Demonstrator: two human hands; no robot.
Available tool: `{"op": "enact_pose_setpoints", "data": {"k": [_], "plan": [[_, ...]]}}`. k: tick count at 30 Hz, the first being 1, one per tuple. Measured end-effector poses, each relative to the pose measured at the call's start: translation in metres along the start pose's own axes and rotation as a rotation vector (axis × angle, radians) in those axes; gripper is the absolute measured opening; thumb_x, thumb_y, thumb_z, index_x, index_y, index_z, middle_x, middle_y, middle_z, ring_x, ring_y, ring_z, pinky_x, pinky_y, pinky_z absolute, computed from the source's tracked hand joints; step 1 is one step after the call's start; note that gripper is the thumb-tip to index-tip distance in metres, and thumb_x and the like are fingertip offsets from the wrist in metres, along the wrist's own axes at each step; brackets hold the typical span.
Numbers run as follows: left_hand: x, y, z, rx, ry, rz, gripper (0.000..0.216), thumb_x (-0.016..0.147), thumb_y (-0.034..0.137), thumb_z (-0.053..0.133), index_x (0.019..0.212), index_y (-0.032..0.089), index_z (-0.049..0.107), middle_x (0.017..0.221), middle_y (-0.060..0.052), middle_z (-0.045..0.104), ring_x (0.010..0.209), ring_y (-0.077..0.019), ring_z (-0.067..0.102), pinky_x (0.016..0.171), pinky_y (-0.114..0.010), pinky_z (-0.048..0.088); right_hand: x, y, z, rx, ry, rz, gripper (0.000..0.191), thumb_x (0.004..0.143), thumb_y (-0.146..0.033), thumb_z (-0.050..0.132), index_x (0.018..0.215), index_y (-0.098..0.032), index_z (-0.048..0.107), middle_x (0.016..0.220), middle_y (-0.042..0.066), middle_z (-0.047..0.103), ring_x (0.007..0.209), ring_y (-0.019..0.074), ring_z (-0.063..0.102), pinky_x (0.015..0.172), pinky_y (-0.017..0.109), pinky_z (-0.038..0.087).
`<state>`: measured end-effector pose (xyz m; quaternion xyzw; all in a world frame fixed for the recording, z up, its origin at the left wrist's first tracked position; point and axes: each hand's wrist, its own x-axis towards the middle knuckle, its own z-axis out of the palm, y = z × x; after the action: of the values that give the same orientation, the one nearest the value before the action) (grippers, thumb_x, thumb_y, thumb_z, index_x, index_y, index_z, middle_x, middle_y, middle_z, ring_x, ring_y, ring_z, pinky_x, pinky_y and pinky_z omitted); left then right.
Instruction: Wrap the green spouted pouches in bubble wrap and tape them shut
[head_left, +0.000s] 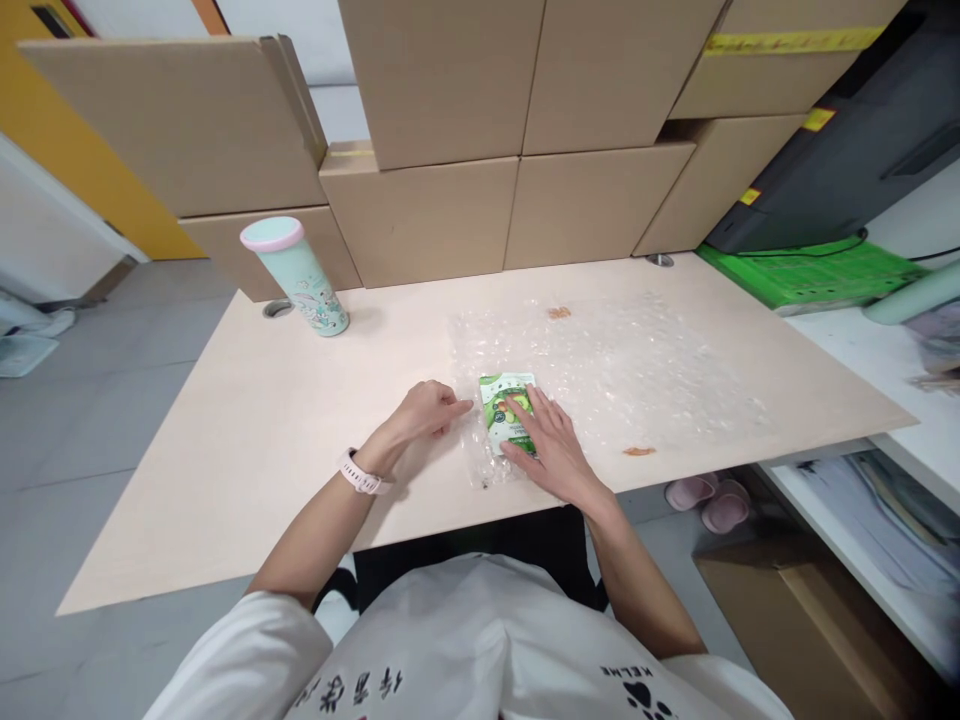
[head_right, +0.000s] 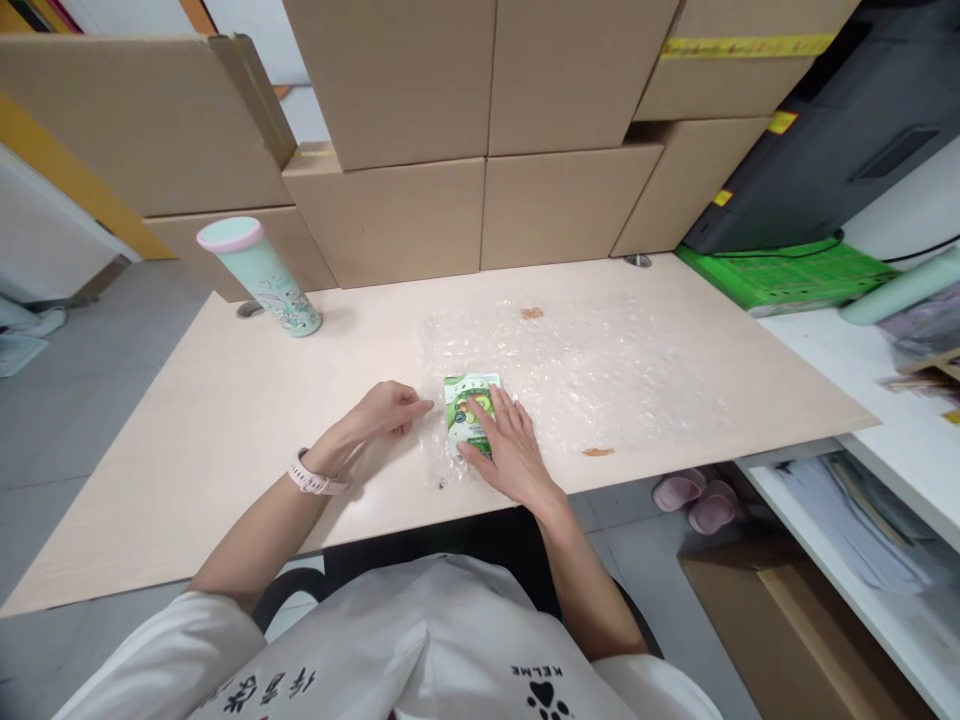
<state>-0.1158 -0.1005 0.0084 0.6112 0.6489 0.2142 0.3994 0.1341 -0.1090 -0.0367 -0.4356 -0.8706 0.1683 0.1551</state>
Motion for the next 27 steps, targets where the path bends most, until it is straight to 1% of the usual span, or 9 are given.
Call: {"op": "enact_pose_setpoints", "data": {"k": [3,6,11,14,17,19,21,24,27], "plan": [[0.002,-0.001,0.003,-0.258,-0.099,-0.086,0.027,0.078,0.036,0.071,0.062,0.017,0.062,0.048,-0.001,0.061,0.043,-0.0121,0.056,0.047,-0.023,0.04,0.0,0.0,-0.001,0.009,-0.003,0.004,0.064,0.101,-0.059,0.039,0.156,-0.027,0.034,0.17,0.011,0.012,0.157,0.0304,0.008,0.123,0.057,0.019],[0.006,-0.003,0.008,-0.415,-0.081,-0.106,0.022,0.076,0.029,0.071,0.062,0.016,0.06,0.052,-0.002,0.062,0.044,-0.0115,0.057,0.048,-0.023,0.043,0.0,0.0,0.0,0.011,-0.01,0.006,0.065,0.101,-0.059,0.038,0.157,-0.027,0.032,0.17,0.011,0.011,0.157,0.0303,0.008,0.123,0.057,0.019],[0.009,-0.002,0.021,-0.563,-0.026,0.004,0.024,0.077,0.032,0.071,0.064,0.016,0.059,0.055,0.001,0.058,0.049,-0.0084,0.053,0.053,-0.023,0.044,0.0,0.003,0.004,0.002,0.017,-0.002,0.066,0.1,-0.059,0.039,0.158,-0.028,0.031,0.17,0.01,0.013,0.157,0.0298,0.011,0.123,0.057,0.019],[0.009,-0.002,0.029,-0.606,-0.023,0.11,0.023,0.078,0.035,0.073,0.07,0.015,0.067,0.063,0.0,0.059,0.053,-0.0083,0.051,0.053,-0.023,0.042,0.0,0.005,0.006,-0.017,0.023,-0.011,0.066,0.1,-0.058,0.04,0.157,-0.026,0.033,0.17,0.011,0.013,0.157,0.0296,0.011,0.124,0.055,0.019],[0.007,-0.002,0.033,-0.443,-0.048,0.308,0.018,0.083,0.032,0.068,0.088,0.017,0.077,0.087,-0.005,0.062,0.069,-0.012,0.057,0.061,-0.027,0.047,-0.001,0.007,0.008,-0.032,0.026,-0.027,0.064,0.101,-0.051,0.042,0.159,-0.026,0.03,0.17,0.01,0.013,0.157,0.0294,0.01,0.123,0.056,0.019],[0.005,-0.001,0.035,-0.289,-0.042,0.421,0.023,0.088,0.029,0.062,0.1,0.02,0.078,0.097,-0.007,0.061,0.08,-0.0155,0.06,0.068,-0.03,0.051,-0.002,0.008,0.009,-0.037,0.029,-0.033,0.063,0.1,-0.045,0.044,0.159,-0.027,0.028,0.17,0.009,0.012,0.157,0.0294,0.01,0.123,0.056,0.02],[0.002,0.001,0.036,-0.143,-0.027,0.465,0.028,0.092,0.029,0.057,0.11,0.022,0.077,0.104,-0.009,0.061,0.086,-0.0182,0.061,0.073,-0.034,0.054,-0.001,0.007,0.009,-0.038,0.024,-0.032,0.063,0.1,-0.041,0.045,0.159,-0.026,0.029,0.17,0.01,0.012,0.157,0.0299,0.01,0.123,0.056,0.02],[-0.001,0.002,0.039,0.049,0.003,0.508,0.034,0.094,0.026,0.053,0.123,0.023,0.071,0.128,-0.013,0.058,0.104,-0.0234,0.063,0.086,-0.041,0.055,0.0,0.007,0.007,-0.028,0.02,-0.026,0.063,0.099,-0.037,0.045,0.158,-0.023,0.03,0.17,0.012,0.014,0.157,0.0305,0.01,0.123,0.057,0.02],[-0.001,0.002,0.041,0.193,0.031,0.545,0.035,0.095,0.023,0.052,0.126,0.021,0.068,0.145,-0.013,0.052,0.129,-0.0287,0.054,0.105,-0.047,0.048,-0.001,0.005,0.003,0.004,0.069,-0.043,0.061,0.098,-0.036,0.048,0.156,-0.02,0.035,0.168,0.015,0.021,0.156,0.0311,0.017,0.122,0.056,0.025]]}}
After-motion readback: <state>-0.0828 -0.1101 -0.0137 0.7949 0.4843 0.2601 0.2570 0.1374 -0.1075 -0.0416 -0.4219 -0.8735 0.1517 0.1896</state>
